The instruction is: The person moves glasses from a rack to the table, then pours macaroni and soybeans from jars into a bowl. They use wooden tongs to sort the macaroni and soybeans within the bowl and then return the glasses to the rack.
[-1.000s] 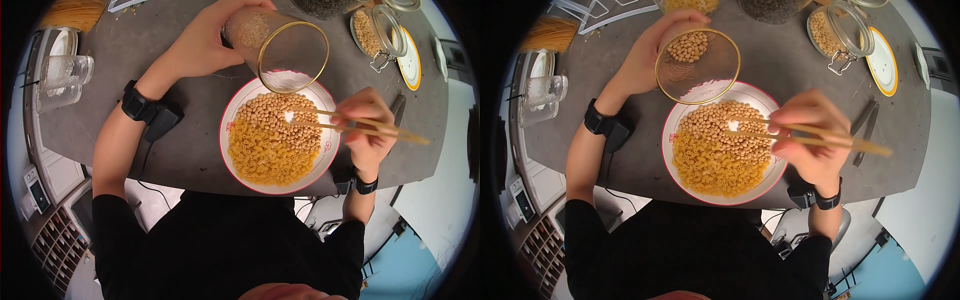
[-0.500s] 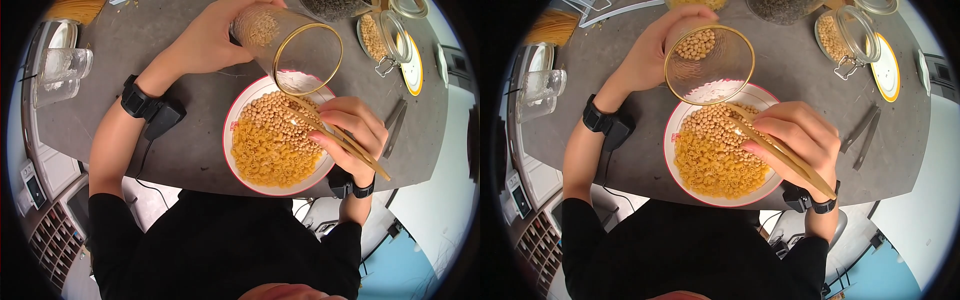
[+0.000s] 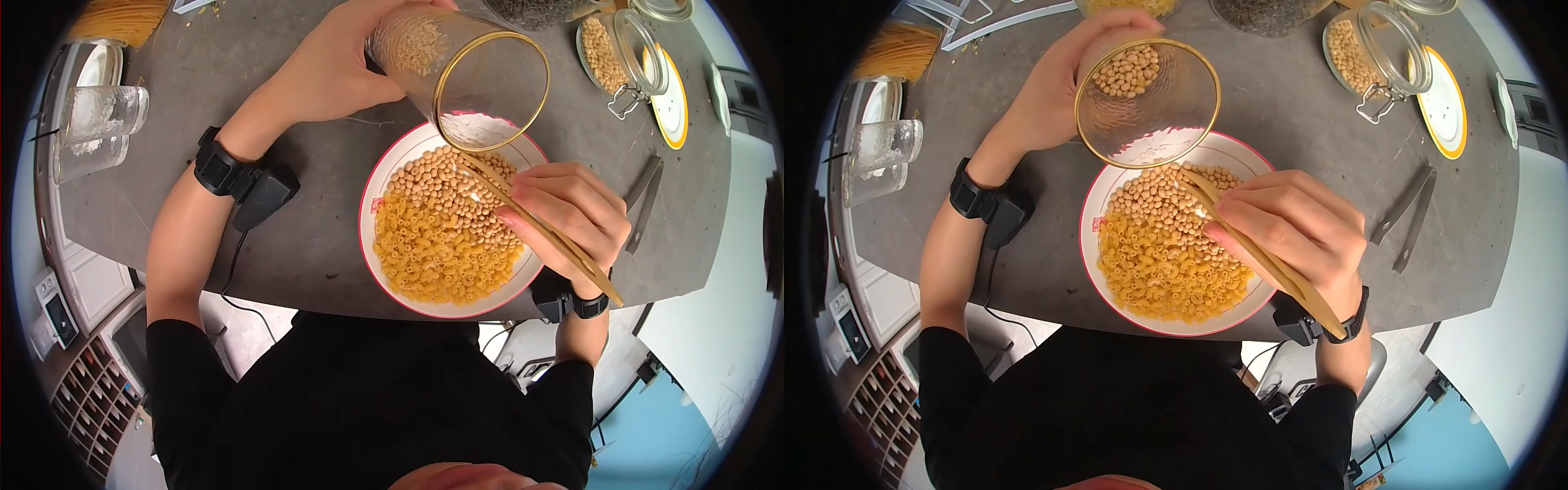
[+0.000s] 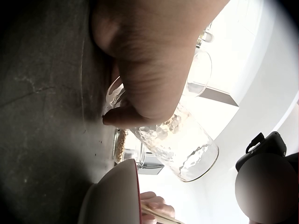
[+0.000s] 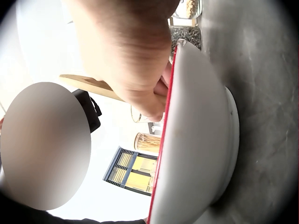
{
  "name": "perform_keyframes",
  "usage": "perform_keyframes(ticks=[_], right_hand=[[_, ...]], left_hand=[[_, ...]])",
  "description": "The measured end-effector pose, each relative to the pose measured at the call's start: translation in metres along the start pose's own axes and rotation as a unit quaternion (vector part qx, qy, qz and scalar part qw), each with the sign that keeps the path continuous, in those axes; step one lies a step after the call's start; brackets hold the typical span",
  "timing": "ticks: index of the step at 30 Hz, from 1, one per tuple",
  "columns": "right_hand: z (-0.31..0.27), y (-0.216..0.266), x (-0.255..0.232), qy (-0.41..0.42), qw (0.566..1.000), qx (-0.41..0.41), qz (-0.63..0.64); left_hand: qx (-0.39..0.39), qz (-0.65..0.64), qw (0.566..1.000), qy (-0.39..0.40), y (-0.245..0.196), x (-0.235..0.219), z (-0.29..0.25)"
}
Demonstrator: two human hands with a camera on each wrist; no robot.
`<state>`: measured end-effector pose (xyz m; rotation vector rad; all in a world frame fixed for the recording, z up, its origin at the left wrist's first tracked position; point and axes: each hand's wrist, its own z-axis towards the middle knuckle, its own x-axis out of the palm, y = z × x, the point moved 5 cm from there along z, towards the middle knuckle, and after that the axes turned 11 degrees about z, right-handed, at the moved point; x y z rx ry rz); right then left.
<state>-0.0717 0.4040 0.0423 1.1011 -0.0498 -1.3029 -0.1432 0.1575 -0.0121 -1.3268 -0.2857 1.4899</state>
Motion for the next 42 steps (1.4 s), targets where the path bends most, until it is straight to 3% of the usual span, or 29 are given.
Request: perform_keyframes(ticks=[11, 14, 21, 23, 26, 29, 33, 35, 42], right_hand=[[0.002, 0.008, -0.008, -0.015, 1.0, -0.008, 0.011], [-0.002, 0.015, -0.019, -0.03, 0.999, -0.031, 0.001], [-0.022, 0.016, -0.032, -0.12, 0.986, -0.111, 0.041], [-0.005, 0.02, -0.023, -0.081, 0.989, -0.121, -0.001], [-0.002, 0.018, -0.018, -0.087, 0.991, -0.098, -0.003], [-0.012, 0.018, -0.028, -0.099, 0.989, -0.108, 0.025], [-0.01, 0.013, -0.031, -0.112, 0.989, -0.055, 0.083], [-0.002, 0.006, -0.022, -0.045, 0.998, -0.039, 0.018], [0.001, -0.001, -0.008, -0.005, 0.999, -0.038, -0.013]], left_hand=[[-0.008, -0.009, 1.0, -0.003, -0.003, 0.0, 0.001], [-0.059, -0.037, 0.998, -0.009, 0.006, 0.007, -0.009], [-0.03, 0.003, 1.0, 0.005, 0.002, 0.005, -0.007], [0.005, 0.017, 1.0, 0.001, 0.0, 0.005, -0.006], [0.057, 0.075, 0.996, -0.002, -0.005, 0.003, -0.003], [0.029, 0.054, 0.998, -0.01, -0.004, 0.004, -0.005], [0.027, 0.068, 0.997, -0.022, -0.005, 0.005, -0.006], [0.034, 0.047, 0.998, -0.032, -0.008, 0.004, -0.004], [0.026, 0.076, 0.996, -0.037, -0.014, -0.004, 0.0]])
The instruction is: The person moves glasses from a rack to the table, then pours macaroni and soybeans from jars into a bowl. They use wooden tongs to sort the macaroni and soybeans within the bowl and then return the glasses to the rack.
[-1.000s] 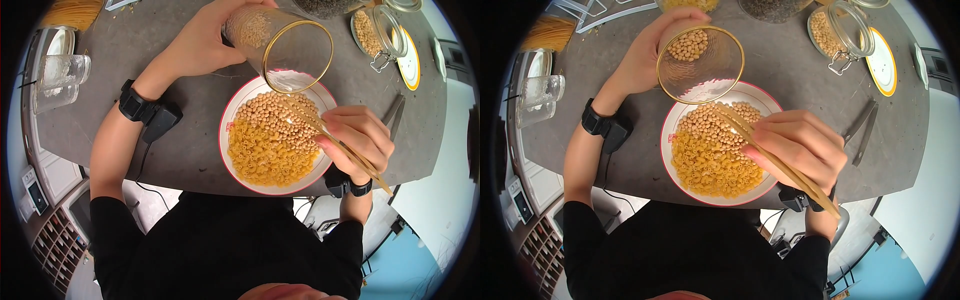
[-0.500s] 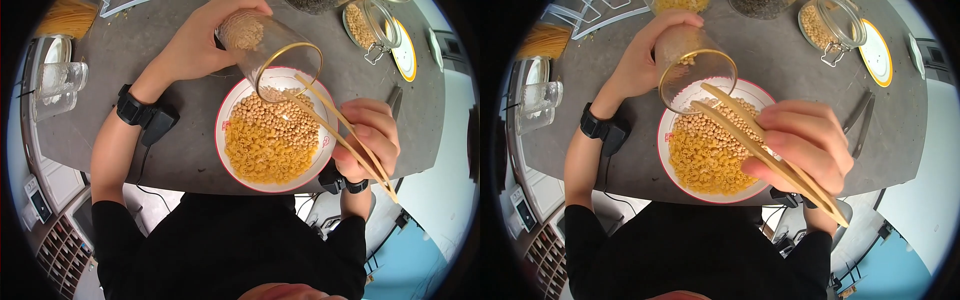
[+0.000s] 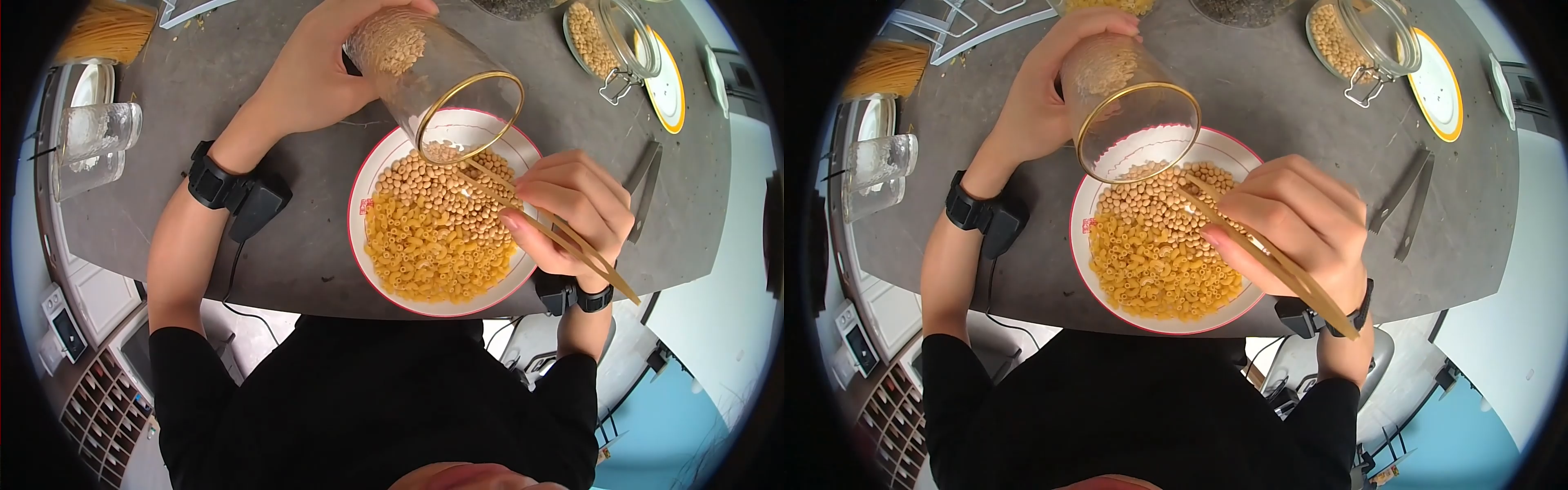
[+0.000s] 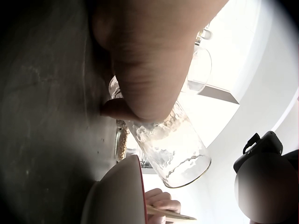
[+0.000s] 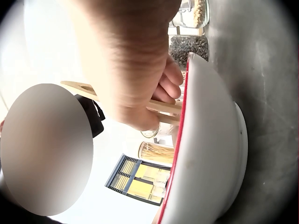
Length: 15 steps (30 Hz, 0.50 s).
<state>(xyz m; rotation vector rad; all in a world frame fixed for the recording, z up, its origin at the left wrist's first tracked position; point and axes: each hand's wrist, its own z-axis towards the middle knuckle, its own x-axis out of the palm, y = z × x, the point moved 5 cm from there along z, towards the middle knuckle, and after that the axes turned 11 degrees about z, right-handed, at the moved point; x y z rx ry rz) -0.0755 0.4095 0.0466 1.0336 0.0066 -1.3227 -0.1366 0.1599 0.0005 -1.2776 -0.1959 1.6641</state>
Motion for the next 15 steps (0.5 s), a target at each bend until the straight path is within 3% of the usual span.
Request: perform_keyframes(ticks=[6, 15], right_hand=[[0.0006, 0.0036, 0.002, -0.001, 1.0, 0.015, -0.005], [-0.0008, 0.0044, 0.0027, 0.001, 1.0, 0.019, -0.003]], left_hand=[[-0.01, 0.035, 0.999, -0.006, -0.0005, -0.0026, -0.0002], [0.045, 0.027, 0.998, -0.026, -0.0008, -0.0009, -0.0001]])
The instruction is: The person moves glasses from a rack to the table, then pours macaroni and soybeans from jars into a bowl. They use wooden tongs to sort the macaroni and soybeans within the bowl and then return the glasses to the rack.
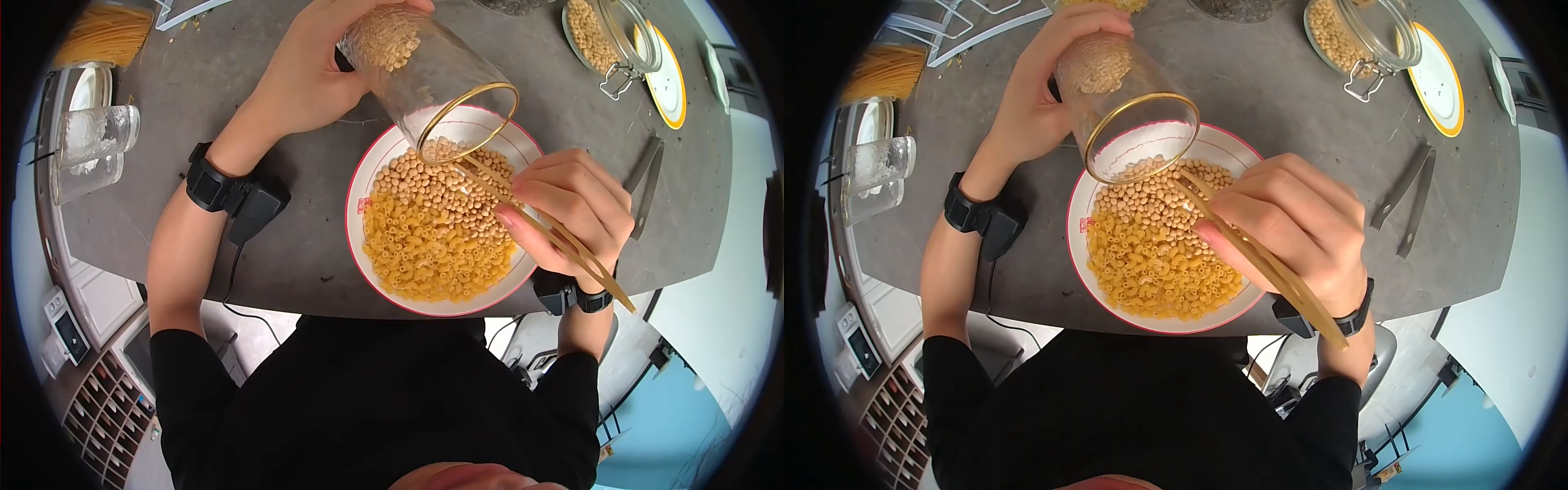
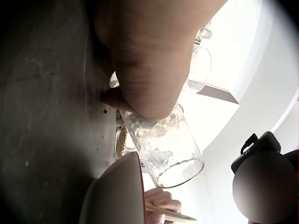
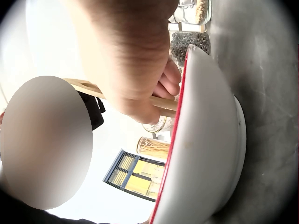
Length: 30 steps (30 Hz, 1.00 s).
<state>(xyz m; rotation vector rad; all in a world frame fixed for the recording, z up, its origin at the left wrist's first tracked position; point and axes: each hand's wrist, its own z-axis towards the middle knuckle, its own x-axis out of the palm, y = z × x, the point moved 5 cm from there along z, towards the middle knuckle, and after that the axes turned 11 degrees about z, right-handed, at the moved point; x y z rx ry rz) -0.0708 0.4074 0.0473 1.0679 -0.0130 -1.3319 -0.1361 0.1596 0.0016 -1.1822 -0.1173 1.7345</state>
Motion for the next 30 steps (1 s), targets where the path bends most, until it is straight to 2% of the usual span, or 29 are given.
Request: perform_keyframes(ticks=[2, 6, 8, 11, 16, 18, 22, 24, 26, 28, 30], right_hand=[[0.0, -0.001, 0.001, -0.003, 1.0, -0.004, 0.0], [-0.003, -0.004, 0.001, 0.007, 1.0, -0.021, 0.001], [-0.001, -0.001, 0.002, 0.002, 1.0, -0.013, 0.002], [0.0, 0.001, 0.003, -0.004, 1.0, -0.006, 0.006], [-0.001, 0.002, 0.001, -0.011, 1.0, -0.015, 0.022], [-0.004, 0.004, -0.005, -0.023, 0.998, -0.035, 0.041], [-0.005, 0.01, -0.015, -0.047, 0.998, -0.025, 0.039], [-0.012, 0.007, -0.021, -0.095, 0.993, -0.046, 0.055], [-0.007, 0.002, -0.019, -0.092, 0.993, -0.057, 0.044], [-0.004, 0.0, -0.016, -0.08, 0.993, -0.077, 0.033], [-0.006, 0.001, -0.02, -0.101, 0.991, -0.072, 0.057]], left_hand=[[-0.023, 0.018, 1.0, 0.008, -0.004, 0.0, 0.001], [0.003, 0.016, 1.0, -0.017, -0.002, 0.002, 0.001], [-0.047, 0.021, 0.999, 0.006, -0.007, -0.002, 0.003], [-0.019, 0.008, 1.0, -0.021, 0.0, 0.001, 0.0], [-0.031, 0.004, 0.999, -0.011, -0.004, -0.002, 0.002], [-0.044, 0.011, 0.999, -0.002, -0.004, -0.002, 0.001], [-0.034, 0.008, 0.999, -0.017, 0.001, -0.001, 0.0], [-0.024, 0.0, 0.999, -0.026, 0.0, -0.001, -0.001], [-0.05, 0.005, 0.999, -0.01, -0.003, -0.002, 0.0], [-0.047, -0.002, 0.999, -0.008, -0.003, -0.002, 0.001], [-0.047, -0.007, 0.999, -0.01, -0.001, 0.0, 0.0]])
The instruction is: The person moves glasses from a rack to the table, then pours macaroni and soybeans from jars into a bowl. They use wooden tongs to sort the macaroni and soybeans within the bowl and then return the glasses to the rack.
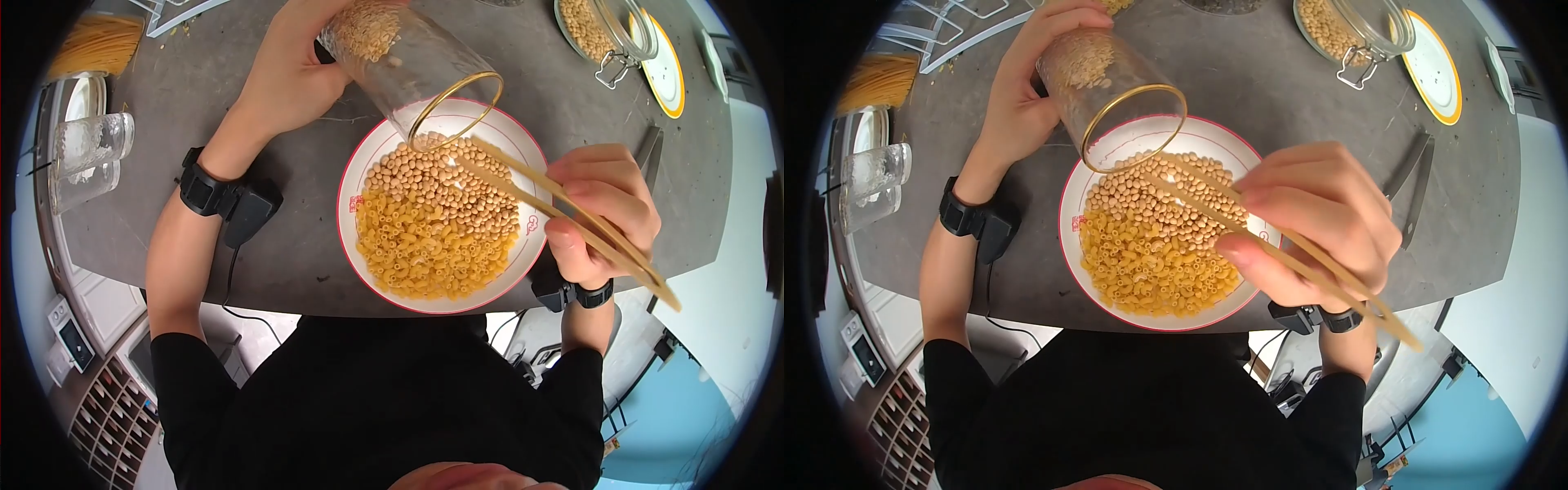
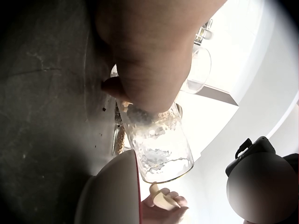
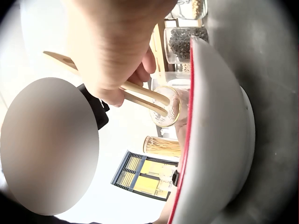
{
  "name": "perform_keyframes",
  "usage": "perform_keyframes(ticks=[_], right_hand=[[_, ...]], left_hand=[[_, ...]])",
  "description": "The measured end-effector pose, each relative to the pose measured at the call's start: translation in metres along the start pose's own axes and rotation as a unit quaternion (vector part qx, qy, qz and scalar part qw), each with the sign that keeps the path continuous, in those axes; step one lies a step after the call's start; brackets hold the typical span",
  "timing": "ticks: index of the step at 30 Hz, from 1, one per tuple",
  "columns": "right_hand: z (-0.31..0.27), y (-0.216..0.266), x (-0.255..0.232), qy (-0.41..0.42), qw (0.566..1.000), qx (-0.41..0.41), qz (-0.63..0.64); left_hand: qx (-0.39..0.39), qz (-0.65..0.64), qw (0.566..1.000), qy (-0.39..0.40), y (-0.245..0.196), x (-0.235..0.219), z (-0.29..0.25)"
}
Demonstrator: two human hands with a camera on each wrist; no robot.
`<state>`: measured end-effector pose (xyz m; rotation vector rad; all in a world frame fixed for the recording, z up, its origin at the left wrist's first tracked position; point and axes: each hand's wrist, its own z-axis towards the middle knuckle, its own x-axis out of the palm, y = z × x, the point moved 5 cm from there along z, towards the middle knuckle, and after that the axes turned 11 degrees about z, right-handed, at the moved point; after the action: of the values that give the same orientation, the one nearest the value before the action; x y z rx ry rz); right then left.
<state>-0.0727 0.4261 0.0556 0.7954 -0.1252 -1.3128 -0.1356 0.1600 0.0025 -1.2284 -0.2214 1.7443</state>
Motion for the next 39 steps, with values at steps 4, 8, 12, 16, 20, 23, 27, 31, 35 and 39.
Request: perform_keyframes(ticks=[4, 8, 12, 16, 20, 23, 27, 31, 35, 39], right_hand=[[0.004, -0.005, 0.01, 0.037, 0.998, 0.053, -0.013], [-0.002, -0.008, 0.02, 0.121, 0.99, 0.061, -0.042], [-0.002, -0.008, 0.02, 0.118, 0.99, 0.067, -0.038], [-0.002, -0.011, 0.019, 0.105, 0.992, 0.058, -0.039], [-0.003, -0.013, 0.022, 0.122, 0.99, 0.063, -0.038], [-0.004, -0.011, 0.023, 0.126, 0.989, 0.072, -0.037], [-0.005, -0.01, 0.024, 0.118, 0.99, 0.071, -0.038], [-0.003, -0.008, 0.022, 0.1, 0.992, 0.068, -0.035], [0.001, 0.0, 0.016, 0.072, 0.995, 0.067, -0.027], [-0.009, 0.002, 0.002, 0.017, 0.999, 0.033, -0.003]], left_hand=[[0.02, 0.003, 1.0, -0.011, 0.005, -0.001, -0.002], [-0.006, 0.013, 1.0, 0.009, -0.001, -0.002, 0.001], [0.004, 0.023, 1.0, 0.006, 0.002, -0.001, 0.0], [0.025, 0.002, 1.0, -0.01, 0.005, 0.001, 0.0], [0.002, 0.019, 1.0, 0.0, 0.002, -0.002, -0.001], [0.031, 0.002, 0.999, -0.016, 0.006, 0.001, -0.001], [0.009, 0.013, 1.0, -0.007, 0.002, -0.001, -0.001], [0.019, 0.003, 1.0, -0.009, 0.003, -0.001, -0.001], [0.018, 0.003, 1.0, -0.008, 0.0, -0.002, 0.0], [0.036, -0.018, 0.999, -0.02, 0.005, 0.0, 0.0]])
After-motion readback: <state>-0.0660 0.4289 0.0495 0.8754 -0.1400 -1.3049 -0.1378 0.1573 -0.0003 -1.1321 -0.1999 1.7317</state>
